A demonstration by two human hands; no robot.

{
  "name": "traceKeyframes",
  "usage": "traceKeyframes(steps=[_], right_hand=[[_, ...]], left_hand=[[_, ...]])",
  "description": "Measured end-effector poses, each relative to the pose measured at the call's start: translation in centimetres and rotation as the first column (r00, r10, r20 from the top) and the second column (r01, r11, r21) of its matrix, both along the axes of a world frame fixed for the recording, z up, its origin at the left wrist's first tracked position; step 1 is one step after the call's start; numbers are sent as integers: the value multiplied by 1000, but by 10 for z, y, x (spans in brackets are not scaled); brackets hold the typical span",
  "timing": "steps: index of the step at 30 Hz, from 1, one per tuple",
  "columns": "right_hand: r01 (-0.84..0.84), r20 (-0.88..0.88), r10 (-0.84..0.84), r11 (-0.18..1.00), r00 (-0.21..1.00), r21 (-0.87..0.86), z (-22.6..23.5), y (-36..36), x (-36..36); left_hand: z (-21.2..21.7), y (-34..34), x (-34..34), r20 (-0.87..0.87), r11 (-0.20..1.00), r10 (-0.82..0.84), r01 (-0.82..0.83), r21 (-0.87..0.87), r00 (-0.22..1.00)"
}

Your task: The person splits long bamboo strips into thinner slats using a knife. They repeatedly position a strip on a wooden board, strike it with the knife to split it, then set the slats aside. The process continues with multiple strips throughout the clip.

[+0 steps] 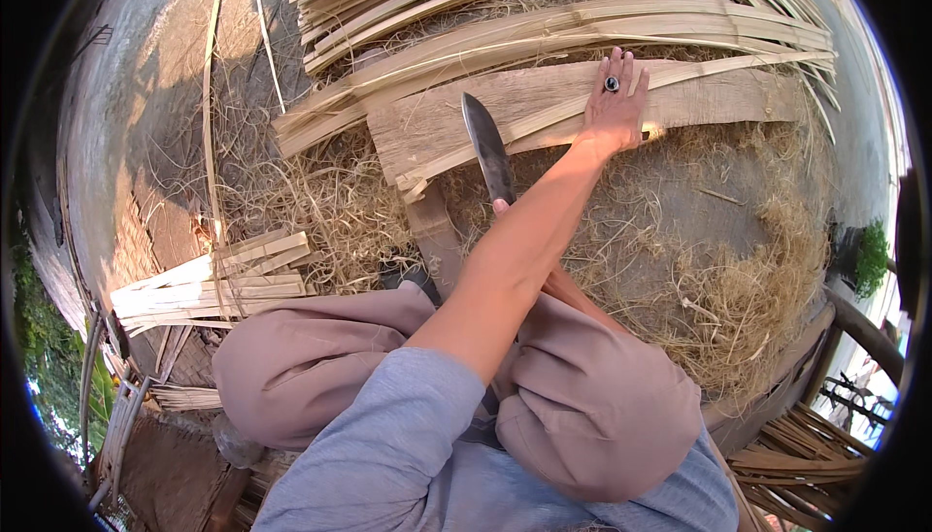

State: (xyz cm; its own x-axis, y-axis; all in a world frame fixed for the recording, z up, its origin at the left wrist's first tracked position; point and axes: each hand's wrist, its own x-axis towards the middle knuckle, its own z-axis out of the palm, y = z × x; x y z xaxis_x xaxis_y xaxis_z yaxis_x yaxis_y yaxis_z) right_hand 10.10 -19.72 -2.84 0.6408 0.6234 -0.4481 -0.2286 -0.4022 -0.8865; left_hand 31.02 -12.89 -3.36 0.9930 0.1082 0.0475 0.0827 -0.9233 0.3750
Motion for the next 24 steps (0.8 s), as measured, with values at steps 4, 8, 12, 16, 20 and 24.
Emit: traceKeyframes(steps=[4, 8, 12, 16, 20, 24], right_hand=[[8, 163, -3, 1000, 987, -29, 3, -24, 27], [180, -94, -183, 983, 979, -35, 8, -21, 39], [267, 71, -268, 964, 961, 24, -20, -9, -2], [-70, 503, 19, 994, 864, 83, -39, -5, 5], [-21, 29, 18, 996, 999, 86, -9, -5, 13], [-254, 223, 237, 966, 945, 47, 1, 7, -14]], left_hand=[[15, 16, -37, -45, 998, -21, 18, -62, 999], [6, 17, -37, -53, 991, -37, 44, 129, 998], [7, 5, -11, -101, 998, -67, 67, 0, 993], [1, 3, -7, -62, 994, -70, 75, 84, 996], [0, 2, -13, -104, 996, -72, 78, 50, 992], [-1, 6, -6, -90, 996, -62, 67, 53, 994]])
